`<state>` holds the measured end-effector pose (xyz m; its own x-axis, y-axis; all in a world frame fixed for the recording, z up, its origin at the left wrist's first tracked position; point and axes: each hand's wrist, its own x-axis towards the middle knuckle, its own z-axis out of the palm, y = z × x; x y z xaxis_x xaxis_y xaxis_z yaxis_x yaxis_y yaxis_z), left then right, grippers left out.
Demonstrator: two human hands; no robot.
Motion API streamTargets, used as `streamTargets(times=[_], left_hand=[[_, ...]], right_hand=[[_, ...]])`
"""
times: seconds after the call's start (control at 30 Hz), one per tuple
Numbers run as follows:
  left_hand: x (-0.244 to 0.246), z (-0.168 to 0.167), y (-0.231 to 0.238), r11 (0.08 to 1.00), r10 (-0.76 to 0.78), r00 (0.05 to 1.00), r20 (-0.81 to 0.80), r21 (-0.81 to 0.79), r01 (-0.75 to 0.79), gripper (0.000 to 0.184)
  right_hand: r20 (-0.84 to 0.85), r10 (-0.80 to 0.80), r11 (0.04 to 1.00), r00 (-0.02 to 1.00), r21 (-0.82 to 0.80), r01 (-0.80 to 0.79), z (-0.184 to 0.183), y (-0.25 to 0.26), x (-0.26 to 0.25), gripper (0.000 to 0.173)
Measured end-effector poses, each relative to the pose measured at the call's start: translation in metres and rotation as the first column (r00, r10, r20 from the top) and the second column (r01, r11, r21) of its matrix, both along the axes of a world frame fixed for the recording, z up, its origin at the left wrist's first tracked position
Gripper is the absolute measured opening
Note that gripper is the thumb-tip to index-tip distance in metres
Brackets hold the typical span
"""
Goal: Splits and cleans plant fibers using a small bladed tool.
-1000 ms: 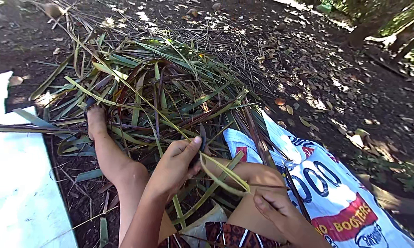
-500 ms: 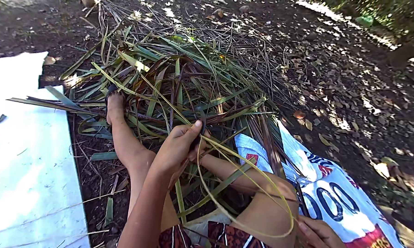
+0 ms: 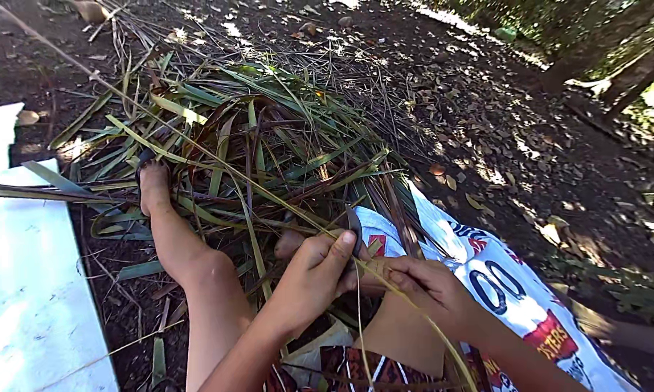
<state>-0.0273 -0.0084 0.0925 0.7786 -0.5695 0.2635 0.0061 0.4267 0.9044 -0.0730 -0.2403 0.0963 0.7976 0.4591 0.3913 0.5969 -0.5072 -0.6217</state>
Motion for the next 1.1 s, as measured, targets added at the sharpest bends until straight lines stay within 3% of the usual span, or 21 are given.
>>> streamTargets(times=[0.2,0.47,0.6,0.83,0.97,1.1], left_hand=[[0.006,-0.002,0.012,0.980,-0.175,0.979,-0.106,-0.111,0.164,0.027],[0.026,-0.011,0.042,0.980,-0.113,0.965,-0.236,-0.189,0.069,0.043],[0.029,-0.014,0.042,0.978,-0.113,0.958,-0.263,-0.198,0.062,0.044],[0.029,-0.013,0.028,0.974,-0.153,0.936,-0.316,-0.206,0.090,0.046],[0.022,-0.017,0.003,0.980,-0.168,0.950,-0.263,-0.146,0.133,0.037],[0.008,-0.024,-0.032,0.990,-0.141,0.968,-0.208,-0.026,0.139,0.032]], right_hand=[[0.127,0.041,0.998,0.991,-0.047,-0.035,-0.007,-0.008,-0.010,0.032],[0.067,0.021,0.995,0.997,-0.101,-0.014,-0.003,-0.028,-0.028,0.035],[-0.022,-0.086,0.966,0.996,-0.245,0.078,0.013,-0.034,-0.043,0.038],[-0.206,-0.243,0.845,0.948,-0.524,0.103,0.086,-0.025,-0.063,0.031],[-0.255,-0.279,0.848,0.926,-0.518,0.113,0.064,-0.067,-0.061,0.036],[-0.585,-0.373,0.910,0.720,-0.381,0.162,0.032,-0.076,-0.060,0.032]])
